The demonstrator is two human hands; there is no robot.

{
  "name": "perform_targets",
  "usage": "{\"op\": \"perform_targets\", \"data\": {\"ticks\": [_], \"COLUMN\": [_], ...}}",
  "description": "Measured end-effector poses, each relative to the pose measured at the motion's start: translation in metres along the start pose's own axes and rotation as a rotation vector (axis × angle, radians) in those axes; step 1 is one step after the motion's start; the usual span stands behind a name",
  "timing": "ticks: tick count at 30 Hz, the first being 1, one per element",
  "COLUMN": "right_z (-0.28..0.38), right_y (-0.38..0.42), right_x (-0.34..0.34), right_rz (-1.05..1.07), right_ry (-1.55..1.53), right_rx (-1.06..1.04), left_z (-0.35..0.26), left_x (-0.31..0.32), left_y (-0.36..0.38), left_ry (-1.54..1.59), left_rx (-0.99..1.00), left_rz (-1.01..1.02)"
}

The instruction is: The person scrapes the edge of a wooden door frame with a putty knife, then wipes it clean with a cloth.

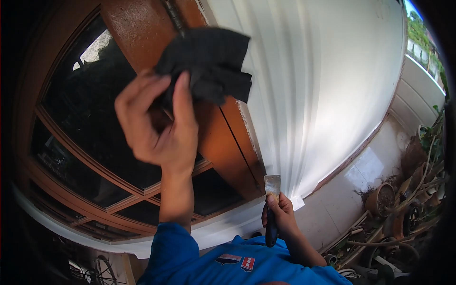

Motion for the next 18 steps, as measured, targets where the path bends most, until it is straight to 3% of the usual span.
{"op": "perform_targets", "data": {"ticks": [2,5,11,18], "right_z": [0.000,-0.004,-0.007,0.005], "right_y": [0.002,0.001,0.003,0.001], "right_x": [-0.004,-0.016,-0.047,-0.064], "right_rz": [0.001,-0.006,-0.085,-0.116], "right_ry": [0.035,0.036,0.037,0.075], "right_rx": [-0.016,-0.010,0.033,0.045], "left_z": [-0.009,-0.010,-0.011,-0.006], "left_x": [0.031,0.059,0.038,0.055], "left_y": [-0.003,0.017,0.077,0.051], "left_ry": [-0.096,-0.270,-0.288,-0.449], "left_rx": [0.204,0.299,0.016,0.248], "left_rz": [0.022,0.177,0.509,0.351]}}
Point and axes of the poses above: each hand's wrist, its own y-axis away from the middle knuckle, its own x-axis out of the palm, z = x × y, the point moved 8 cm from there along -y, towards the middle knuckle, and after that the axes turned 11 degrees about -z, right-handed, at the moved point
